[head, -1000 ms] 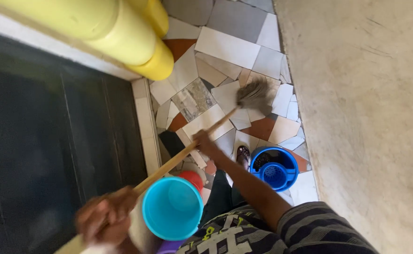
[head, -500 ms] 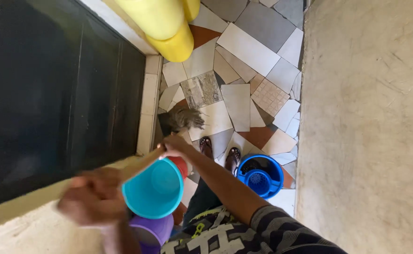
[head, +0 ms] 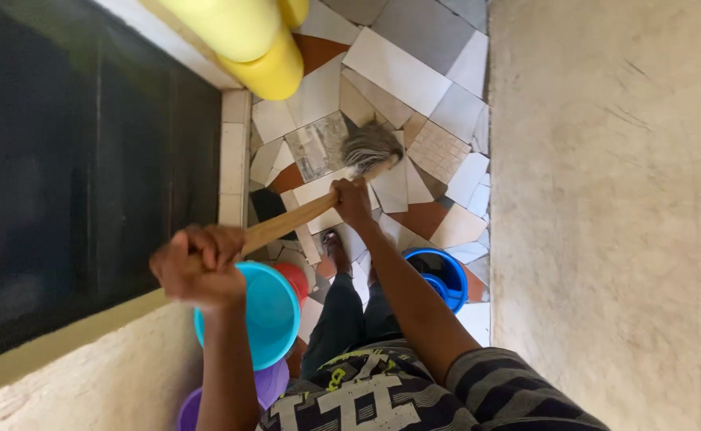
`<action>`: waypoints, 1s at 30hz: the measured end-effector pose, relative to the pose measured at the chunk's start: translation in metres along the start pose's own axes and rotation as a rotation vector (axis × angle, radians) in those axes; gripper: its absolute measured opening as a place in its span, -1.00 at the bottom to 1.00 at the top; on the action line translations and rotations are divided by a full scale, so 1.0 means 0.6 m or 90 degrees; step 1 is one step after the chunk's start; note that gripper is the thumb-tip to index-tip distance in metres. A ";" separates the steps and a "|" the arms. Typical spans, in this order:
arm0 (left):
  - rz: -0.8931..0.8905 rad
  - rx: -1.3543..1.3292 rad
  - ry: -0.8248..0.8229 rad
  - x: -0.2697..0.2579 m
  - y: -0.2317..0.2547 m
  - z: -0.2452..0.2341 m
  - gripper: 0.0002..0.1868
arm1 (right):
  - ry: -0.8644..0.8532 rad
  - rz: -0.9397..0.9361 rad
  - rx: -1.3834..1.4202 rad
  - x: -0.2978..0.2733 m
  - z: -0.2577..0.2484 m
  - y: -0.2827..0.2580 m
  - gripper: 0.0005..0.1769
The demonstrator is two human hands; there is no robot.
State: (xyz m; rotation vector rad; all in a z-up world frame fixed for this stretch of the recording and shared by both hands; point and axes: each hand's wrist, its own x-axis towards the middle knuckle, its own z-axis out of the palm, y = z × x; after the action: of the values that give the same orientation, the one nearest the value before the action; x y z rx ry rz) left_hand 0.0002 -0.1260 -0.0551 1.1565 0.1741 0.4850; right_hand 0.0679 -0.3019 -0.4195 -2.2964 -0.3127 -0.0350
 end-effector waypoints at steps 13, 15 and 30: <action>-0.308 -0.133 -0.415 0.004 -0.087 0.035 -0.47 | -0.058 0.219 -0.142 -0.299 0.028 0.246 -0.60; -0.304 -0.133 -0.493 0.037 -0.046 0.005 -0.46 | -0.041 0.231 -0.069 -0.292 0.065 0.209 -0.58; -0.076 0.239 -0.440 -0.045 0.251 -0.092 -0.60 | -0.326 0.152 0.257 -0.117 0.228 -0.270 -0.61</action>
State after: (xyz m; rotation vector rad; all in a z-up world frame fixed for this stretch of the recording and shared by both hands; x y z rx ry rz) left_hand -0.0864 -0.0452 0.0564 1.6070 -0.2775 -0.0775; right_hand -0.0481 -0.1117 -0.4037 -1.8949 -0.2706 0.6845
